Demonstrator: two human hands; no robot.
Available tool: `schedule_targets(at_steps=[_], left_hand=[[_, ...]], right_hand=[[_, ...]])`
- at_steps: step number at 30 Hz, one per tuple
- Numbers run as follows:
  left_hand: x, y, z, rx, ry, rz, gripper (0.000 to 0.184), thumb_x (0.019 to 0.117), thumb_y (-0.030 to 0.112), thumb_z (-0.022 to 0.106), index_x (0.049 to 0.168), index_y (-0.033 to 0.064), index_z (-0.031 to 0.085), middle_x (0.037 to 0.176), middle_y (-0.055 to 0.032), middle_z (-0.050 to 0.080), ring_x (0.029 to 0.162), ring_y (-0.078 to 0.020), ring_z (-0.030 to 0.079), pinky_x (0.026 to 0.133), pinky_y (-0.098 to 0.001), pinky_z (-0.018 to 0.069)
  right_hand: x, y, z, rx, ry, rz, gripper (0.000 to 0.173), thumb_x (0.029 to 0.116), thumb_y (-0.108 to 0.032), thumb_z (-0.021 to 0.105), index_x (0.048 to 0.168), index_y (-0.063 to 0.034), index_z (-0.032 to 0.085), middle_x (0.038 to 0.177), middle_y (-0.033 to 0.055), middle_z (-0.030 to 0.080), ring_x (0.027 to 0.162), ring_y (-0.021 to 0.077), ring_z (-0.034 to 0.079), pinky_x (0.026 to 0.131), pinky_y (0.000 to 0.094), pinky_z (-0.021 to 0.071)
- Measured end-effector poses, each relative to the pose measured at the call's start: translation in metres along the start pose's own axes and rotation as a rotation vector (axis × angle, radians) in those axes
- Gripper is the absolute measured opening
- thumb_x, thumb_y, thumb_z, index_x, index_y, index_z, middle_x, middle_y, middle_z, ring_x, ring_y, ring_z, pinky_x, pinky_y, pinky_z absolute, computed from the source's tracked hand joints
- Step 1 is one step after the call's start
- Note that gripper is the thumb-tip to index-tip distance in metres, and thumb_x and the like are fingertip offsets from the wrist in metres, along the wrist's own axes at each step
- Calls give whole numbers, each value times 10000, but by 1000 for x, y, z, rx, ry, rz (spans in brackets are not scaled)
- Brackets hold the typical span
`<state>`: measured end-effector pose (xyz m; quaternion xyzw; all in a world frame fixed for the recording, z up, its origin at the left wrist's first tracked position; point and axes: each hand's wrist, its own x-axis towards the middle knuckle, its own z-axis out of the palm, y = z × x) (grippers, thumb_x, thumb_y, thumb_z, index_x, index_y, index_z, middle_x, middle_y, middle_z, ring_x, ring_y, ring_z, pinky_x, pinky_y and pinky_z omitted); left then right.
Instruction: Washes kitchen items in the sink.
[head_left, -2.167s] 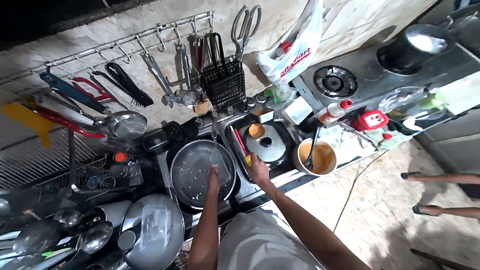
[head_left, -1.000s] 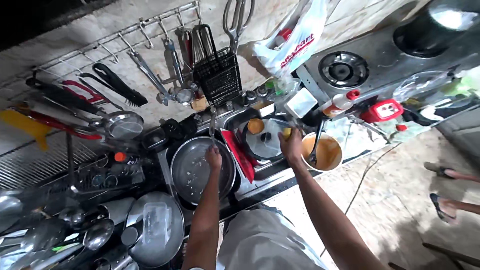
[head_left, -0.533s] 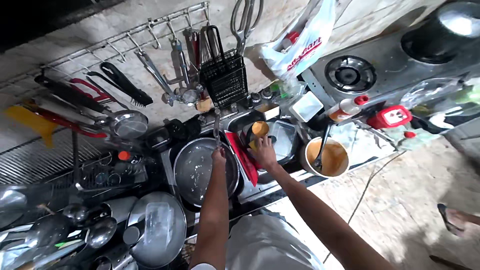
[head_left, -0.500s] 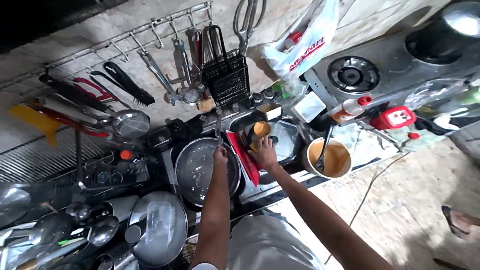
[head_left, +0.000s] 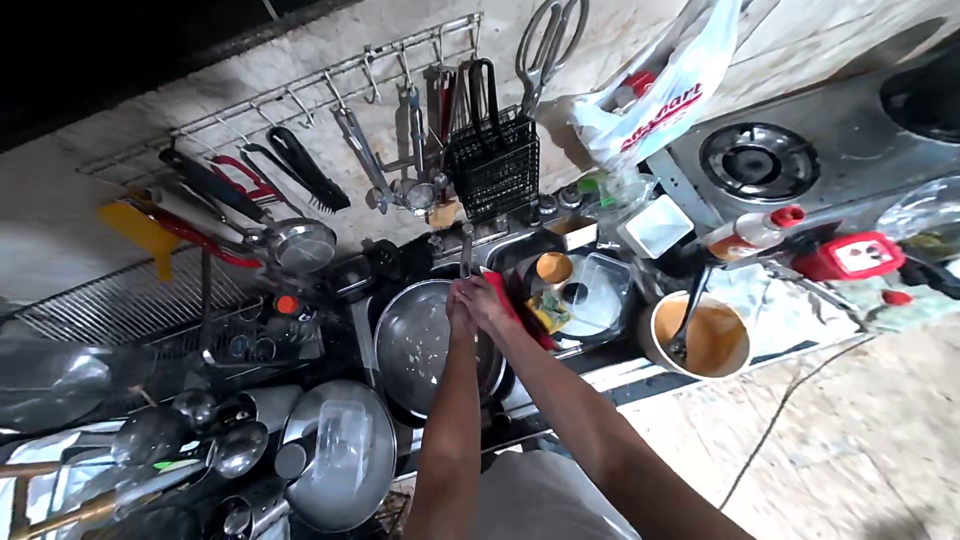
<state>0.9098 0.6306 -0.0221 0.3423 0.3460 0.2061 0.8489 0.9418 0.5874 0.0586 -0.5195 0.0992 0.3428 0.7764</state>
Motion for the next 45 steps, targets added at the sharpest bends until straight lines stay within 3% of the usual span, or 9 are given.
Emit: schedule_targets(at_steps=[5,12,16,19,23,26,29,40,45], left_hand=[[6,9,4,-164,66,-130,376,1108,378,326,1049,122,595,738,-1,600,624,-104,589,584,-281,526],[17,19,24,54,-170,-25,660,950,-157,420,1561,58,296,1575,-161,420,1361,-232,503,1113,-393,441],[23,30,25,422,-104,31,448,917,-38,690,1344,-53,557,1281,-209,655,1121,-272,665,969,-428,568],[38,49,14,869,-52,125,352,1058,214,566,1331,-8,583,1111,-220,690,879,-297,721,789,-465,624],[68,67,14,1543,-117,354,390,1099,251,420,1391,41,574,1423,-214,554,1317,-368,541,1105,-533,449],[82,81,26,1702,-99,474,744,829,15,722,1511,110,441,1533,-222,426,1325,-435,515,988,-585,535],[101,90,41,1805,22,465,595,986,246,631,1543,158,440,1606,-229,326,1295,-450,539,945,-559,562],[132,109,62,2264,12,274,581,1044,487,515,1335,-10,594,1277,-269,648,1152,-444,655,899,-617,552],[135,109,67,2094,-5,224,570,1036,425,553,1376,-33,549,1279,-294,636,1186,-458,634,954,-624,527]], right_hand=[[5,-4,9,-39,119,72,303,1023,-57,597,1315,24,583,1129,167,720,929,208,715,808,346,593],[-78,13,-38,-770,226,-134,299,974,-193,653,1238,-58,686,1181,127,715,1084,239,693,980,468,565],[-127,31,-90,-1006,-6,187,460,971,-387,681,1293,-59,661,1217,178,703,1143,323,673,1024,563,522],[-154,51,-117,-1141,-13,306,624,949,-500,673,1333,-13,605,1248,224,672,1174,378,653,1032,593,505],[-171,70,-126,-868,-26,565,648,983,-522,651,1344,12,585,1180,253,680,998,363,707,903,546,572],[-171,87,-122,-493,-4,737,559,1008,-456,637,1333,-3,583,1154,230,690,930,341,731,811,507,627],[-168,92,-112,-167,89,846,521,1014,-346,643,1422,-65,480,1159,211,658,937,328,712,781,495,627],[-143,106,-103,-283,155,880,538,953,-295,701,1380,-26,514,1104,200,675,892,306,713,765,498,615],[-143,91,-98,-527,50,816,579,946,-328,723,1379,16,552,1276,219,631,1100,321,653,957,533,534]])
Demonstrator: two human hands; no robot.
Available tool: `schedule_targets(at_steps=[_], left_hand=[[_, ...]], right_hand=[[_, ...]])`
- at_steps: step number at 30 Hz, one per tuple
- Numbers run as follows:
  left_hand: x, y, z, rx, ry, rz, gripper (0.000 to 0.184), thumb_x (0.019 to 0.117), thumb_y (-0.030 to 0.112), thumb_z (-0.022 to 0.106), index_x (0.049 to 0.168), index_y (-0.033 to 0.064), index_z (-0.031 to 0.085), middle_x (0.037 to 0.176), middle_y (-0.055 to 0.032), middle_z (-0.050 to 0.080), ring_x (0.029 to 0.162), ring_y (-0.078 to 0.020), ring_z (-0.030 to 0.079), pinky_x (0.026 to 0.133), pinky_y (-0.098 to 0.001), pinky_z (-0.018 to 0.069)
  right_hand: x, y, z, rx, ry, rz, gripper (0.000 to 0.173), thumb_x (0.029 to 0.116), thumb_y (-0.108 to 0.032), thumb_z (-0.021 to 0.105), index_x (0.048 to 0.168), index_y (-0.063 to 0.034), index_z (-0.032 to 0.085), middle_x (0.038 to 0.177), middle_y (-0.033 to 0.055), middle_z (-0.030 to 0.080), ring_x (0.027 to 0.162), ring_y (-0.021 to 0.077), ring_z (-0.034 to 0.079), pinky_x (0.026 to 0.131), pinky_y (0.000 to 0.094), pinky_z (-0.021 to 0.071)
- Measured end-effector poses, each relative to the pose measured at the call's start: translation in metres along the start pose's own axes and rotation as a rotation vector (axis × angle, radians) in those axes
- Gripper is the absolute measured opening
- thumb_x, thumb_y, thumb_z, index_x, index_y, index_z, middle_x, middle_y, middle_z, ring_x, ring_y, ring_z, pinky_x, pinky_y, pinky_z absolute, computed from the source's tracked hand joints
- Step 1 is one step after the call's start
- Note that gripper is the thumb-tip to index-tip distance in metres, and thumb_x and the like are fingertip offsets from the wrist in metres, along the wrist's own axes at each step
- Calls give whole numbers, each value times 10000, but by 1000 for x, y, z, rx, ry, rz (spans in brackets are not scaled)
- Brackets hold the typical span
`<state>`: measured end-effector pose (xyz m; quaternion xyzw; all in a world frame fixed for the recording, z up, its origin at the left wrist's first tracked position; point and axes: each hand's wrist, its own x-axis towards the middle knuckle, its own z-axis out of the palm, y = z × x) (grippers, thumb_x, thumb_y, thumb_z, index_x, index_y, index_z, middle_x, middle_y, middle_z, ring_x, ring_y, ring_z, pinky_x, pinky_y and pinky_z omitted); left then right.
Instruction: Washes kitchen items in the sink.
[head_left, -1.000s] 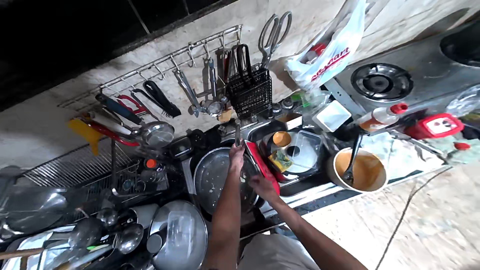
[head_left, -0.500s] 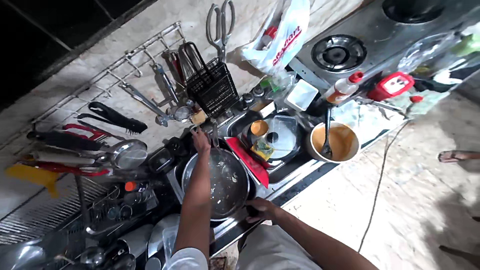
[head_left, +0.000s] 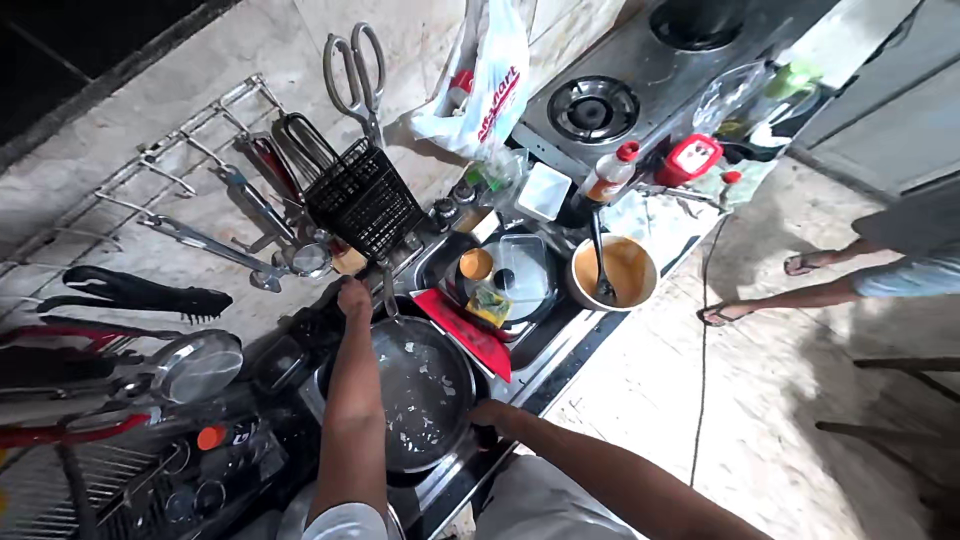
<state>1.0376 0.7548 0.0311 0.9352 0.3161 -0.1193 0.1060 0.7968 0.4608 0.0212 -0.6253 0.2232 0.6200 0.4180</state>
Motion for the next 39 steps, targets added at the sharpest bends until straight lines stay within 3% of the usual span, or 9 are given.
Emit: schedule_targets(at_steps=[5,12,17,20,24,26,28,32,39], left_hand=[[3,0,7,-10,-3,87,594,976,154,625,1511,6,414,1515,-364,374,1284,-538,521,1005,-617,506],[17,-48,6,80,-33,478,630,821,7,772,1408,68,552,1465,-280,482,1272,-476,553,1011,-631,505],[-67,-53,25,-142,317,312,498,1088,422,424,1413,83,590,1423,-227,567,1311,-426,542,1080,-605,430],[-141,-56,62,-405,234,136,488,1117,276,352,1525,16,418,1163,-220,704,1055,-378,691,950,-557,542],[-196,-87,124,-538,116,132,868,727,-119,711,1531,30,420,1594,-310,299,1420,-497,384,1121,-590,418],[-212,-99,138,-482,149,128,751,745,12,739,1465,100,547,1627,-291,256,1452,-514,319,1133,-642,364],[-224,-103,140,-379,128,45,396,987,341,616,1307,125,703,1598,-225,384,1464,-448,359,1175,-618,322],[-226,-108,104,-436,125,-19,466,1109,321,394,1279,-11,673,1355,-233,624,1300,-373,578,1133,-505,439],[-186,-150,-46,-690,704,-109,485,1060,303,515,1444,7,506,1438,-253,521,1334,-375,515,1125,-494,441]], right_hand=[[1,-3,2,-151,0,-28,577,943,-309,726,1383,25,561,1346,230,613,1220,338,614,1035,553,490],[-14,-10,1,-322,14,-130,516,965,-317,682,1332,38,610,1364,255,610,1283,382,579,1080,607,439],[0,-3,3,18,-4,-87,509,929,-244,717,1339,29,589,1286,229,637,1150,337,637,971,563,522],[3,-4,0,181,-36,-192,418,949,-237,689,1273,18,618,1136,190,673,976,284,666,838,508,563],[-2,2,5,126,-81,-245,362,962,-218,665,1235,15,619,1062,153,675,889,233,657,795,444,561],[-6,6,2,105,-126,-318,326,981,-229,632,1214,0,626,1032,126,680,868,198,659,784,408,569],[-1,8,-1,82,-143,-297,287,984,-193,626,1199,-3,633,1025,114,677,875,179,653,794,386,570],[16,2,1,256,-142,-162,113,972,-63,604,1069,-5,606,833,84,627,681,156,608,626,321,549],[18,11,4,520,-187,-29,84,999,-80,534,1033,-10,566,792,125,623,645,219,631,603,376,583]])
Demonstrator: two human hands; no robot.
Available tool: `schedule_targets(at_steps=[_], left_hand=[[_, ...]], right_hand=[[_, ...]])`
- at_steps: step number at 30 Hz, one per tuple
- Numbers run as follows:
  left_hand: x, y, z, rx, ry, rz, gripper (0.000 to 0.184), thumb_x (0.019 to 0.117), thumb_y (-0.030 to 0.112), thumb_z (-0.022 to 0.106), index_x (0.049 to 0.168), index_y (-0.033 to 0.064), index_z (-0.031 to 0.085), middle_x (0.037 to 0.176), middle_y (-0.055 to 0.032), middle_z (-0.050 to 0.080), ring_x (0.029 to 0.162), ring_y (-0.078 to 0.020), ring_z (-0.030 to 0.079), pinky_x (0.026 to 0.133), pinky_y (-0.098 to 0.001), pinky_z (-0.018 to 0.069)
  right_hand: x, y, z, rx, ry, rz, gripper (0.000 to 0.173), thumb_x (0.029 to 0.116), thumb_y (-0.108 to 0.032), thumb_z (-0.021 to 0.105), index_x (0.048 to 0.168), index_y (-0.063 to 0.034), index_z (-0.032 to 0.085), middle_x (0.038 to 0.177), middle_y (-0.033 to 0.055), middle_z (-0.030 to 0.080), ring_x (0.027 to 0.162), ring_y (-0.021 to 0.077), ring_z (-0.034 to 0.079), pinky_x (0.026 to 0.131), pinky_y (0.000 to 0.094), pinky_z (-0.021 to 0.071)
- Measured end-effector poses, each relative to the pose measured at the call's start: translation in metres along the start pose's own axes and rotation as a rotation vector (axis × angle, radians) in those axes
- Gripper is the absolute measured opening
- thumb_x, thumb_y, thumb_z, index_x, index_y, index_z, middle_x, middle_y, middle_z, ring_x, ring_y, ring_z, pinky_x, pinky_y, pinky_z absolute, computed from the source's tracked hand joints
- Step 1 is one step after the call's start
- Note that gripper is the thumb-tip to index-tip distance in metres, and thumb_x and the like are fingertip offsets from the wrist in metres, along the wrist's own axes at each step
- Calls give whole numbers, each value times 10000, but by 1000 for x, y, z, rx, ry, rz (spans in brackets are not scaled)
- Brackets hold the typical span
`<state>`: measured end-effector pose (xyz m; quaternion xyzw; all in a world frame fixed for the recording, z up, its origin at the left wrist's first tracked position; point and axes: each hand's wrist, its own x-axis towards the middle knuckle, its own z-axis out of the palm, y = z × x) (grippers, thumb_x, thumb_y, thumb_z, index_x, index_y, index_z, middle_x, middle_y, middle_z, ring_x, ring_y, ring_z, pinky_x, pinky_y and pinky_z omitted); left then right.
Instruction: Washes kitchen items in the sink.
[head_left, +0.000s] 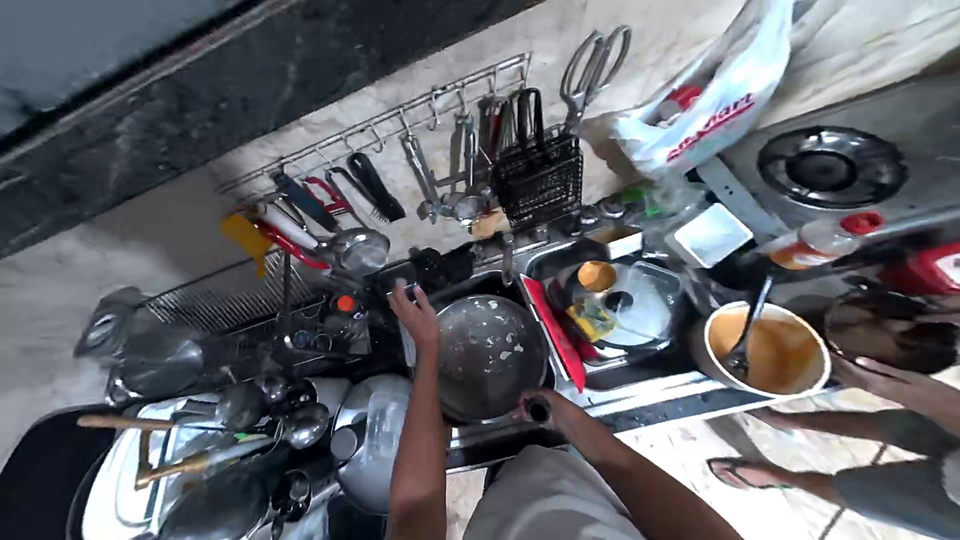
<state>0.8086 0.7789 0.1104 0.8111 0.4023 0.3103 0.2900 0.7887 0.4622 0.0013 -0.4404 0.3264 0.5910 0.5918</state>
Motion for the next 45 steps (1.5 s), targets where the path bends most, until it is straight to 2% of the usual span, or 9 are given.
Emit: schedule_targets(at_steps=[5,7,16,20,25,29,35,38,45], left_hand=[[103,30,-45,-78,342,43,690,1025,407,577,1533,-7,363,1526,-247,434,1435,-330,410,1215,-413,327],[134,36,-54,-148,389,74,719,1012,396,611,1527,-30,344,1505,-240,455,1399,-294,457,1180,-372,384],[171,63,-62,-263,249,7,620,1047,407,564,1492,4,409,1317,-162,622,1187,-190,621,1048,-352,495],[173,65,-61,-210,267,1,681,1099,409,421,1598,-6,214,1519,-205,479,1369,-237,519,1161,-374,410],[169,66,-65,-309,271,26,632,1110,370,402,1589,-10,245,1545,-197,452,1406,-207,478,1180,-341,380],[166,50,-68,-469,207,101,595,1116,316,391,1586,-9,224,1454,-175,512,1260,-171,557,1071,-318,471],[143,39,-82,-695,125,173,445,1120,276,363,1497,42,323,1063,-31,543,823,-97,540,757,-279,505],[124,37,-93,-721,95,143,455,1125,265,347,1522,47,302,1074,-27,550,831,-93,552,764,-267,515],[92,18,-101,-738,119,95,286,1098,292,466,1286,76,458,826,32,490,653,-66,490,637,-271,487]], right_hand=[[7,9,-3,4,5,43,54,1000,-79,531,991,-33,559,762,116,623,619,210,632,573,350,577],[8,11,-5,-25,-6,57,68,1008,-102,528,1009,-42,559,769,107,622,625,197,631,572,331,567],[5,10,-1,-46,20,-18,123,981,-88,572,1093,-37,571,923,125,625,784,225,636,688,405,583],[6,19,2,-81,106,-232,684,850,54,689,1465,-77,420,1218,206,616,1000,308,642,783,511,572],[4,25,6,-53,77,-361,706,807,109,634,1446,-75,399,1134,193,596,905,283,622,687,487,558],[3,26,8,1,12,-412,682,842,91,599,1461,-71,364,1130,214,599,880,334,647,665,554,576],[-5,25,9,-43,57,-433,746,807,113,600,1475,-77,329,1096,210,607,829,319,660,622,526,587],[-6,24,0,-57,43,-451,761,813,98,617,1491,-88,325,1108,192,608,858,299,660,655,524,595],[-37,27,-13,-87,61,-463,662,838,58,610,1441,-79,371,1036,160,636,806,265,681,618,470,608]])
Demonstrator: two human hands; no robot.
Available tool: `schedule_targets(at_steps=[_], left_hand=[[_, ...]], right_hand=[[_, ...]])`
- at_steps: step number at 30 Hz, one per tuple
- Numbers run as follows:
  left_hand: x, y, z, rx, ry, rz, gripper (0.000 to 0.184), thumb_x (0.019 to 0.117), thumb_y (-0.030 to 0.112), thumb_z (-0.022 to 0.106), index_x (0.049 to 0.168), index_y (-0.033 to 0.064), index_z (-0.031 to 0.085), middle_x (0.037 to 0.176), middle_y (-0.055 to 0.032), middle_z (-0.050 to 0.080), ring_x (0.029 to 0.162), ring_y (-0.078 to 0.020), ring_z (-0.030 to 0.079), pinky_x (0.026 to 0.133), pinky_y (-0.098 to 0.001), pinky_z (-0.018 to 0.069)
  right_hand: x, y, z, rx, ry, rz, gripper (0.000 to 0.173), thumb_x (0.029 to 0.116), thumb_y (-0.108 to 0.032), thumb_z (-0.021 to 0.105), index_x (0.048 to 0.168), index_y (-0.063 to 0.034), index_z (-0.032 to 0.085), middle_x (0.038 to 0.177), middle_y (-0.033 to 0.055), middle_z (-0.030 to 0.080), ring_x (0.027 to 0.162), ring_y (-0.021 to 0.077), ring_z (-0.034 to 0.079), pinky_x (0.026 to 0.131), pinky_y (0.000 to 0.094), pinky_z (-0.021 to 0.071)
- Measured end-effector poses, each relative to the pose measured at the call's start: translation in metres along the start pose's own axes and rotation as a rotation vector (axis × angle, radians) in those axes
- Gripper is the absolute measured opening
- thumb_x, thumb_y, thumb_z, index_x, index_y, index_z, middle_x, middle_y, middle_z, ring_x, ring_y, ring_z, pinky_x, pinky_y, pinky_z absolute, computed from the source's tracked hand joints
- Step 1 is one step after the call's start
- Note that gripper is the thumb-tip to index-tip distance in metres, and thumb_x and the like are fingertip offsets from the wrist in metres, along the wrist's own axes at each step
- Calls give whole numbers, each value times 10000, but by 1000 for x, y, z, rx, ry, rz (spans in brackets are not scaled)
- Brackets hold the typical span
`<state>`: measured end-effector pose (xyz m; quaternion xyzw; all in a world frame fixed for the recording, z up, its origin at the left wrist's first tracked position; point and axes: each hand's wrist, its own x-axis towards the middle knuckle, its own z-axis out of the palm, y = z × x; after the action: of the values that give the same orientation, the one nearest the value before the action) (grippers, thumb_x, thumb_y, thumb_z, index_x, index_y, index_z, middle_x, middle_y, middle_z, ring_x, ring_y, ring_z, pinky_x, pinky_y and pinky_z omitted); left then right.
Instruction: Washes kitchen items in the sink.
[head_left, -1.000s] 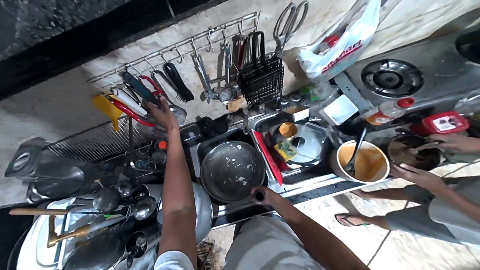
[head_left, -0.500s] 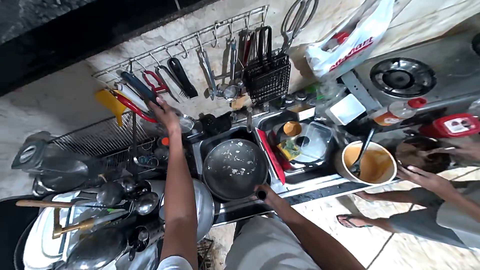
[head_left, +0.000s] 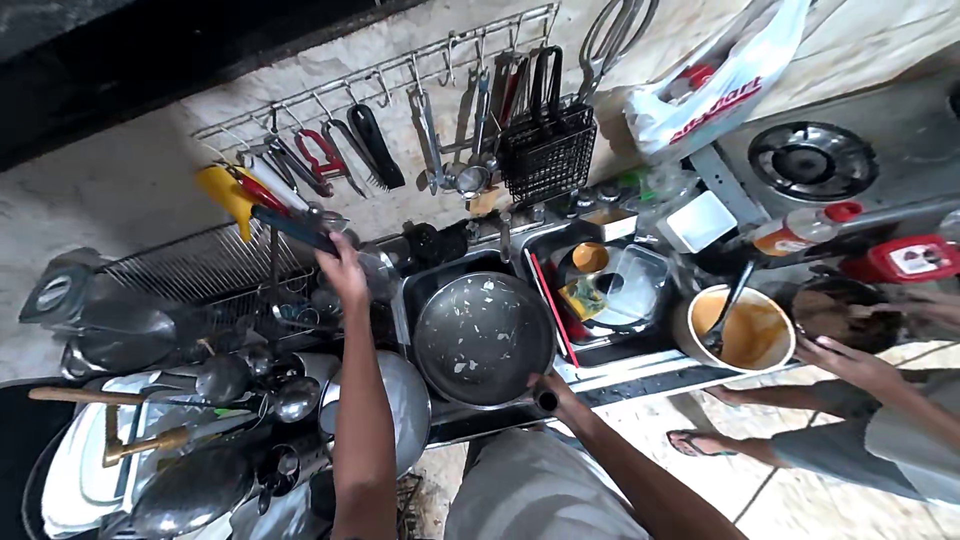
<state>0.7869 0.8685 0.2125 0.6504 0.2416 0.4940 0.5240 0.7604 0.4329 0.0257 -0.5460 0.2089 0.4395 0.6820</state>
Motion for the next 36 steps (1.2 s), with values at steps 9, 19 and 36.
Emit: schedule_targets(at_steps=[9,19,36], left_hand=[[-62,-10,-25,-57,-71,-220,261,1082,470,434,1107,217,491,780,96,455,649,-28,457,628,-220,451],[-115,-75,-31,13,-70,-370,473,1036,628,412,966,176,530,688,59,435,570,-78,438,564,-272,443],[-182,-144,11,-278,136,-690,457,1058,614,341,892,208,469,662,78,406,539,-64,429,542,-247,445]], right_hand=[[-43,-14,-19,55,20,-11,556,809,94,598,1325,-48,448,945,148,677,746,258,711,575,453,621],[-69,-20,-41,53,79,9,435,834,86,575,1244,-19,473,851,155,681,667,264,706,537,442,619],[-94,-34,-44,-3,218,-113,436,900,64,551,1315,-21,449,931,159,682,724,257,715,585,451,632]])
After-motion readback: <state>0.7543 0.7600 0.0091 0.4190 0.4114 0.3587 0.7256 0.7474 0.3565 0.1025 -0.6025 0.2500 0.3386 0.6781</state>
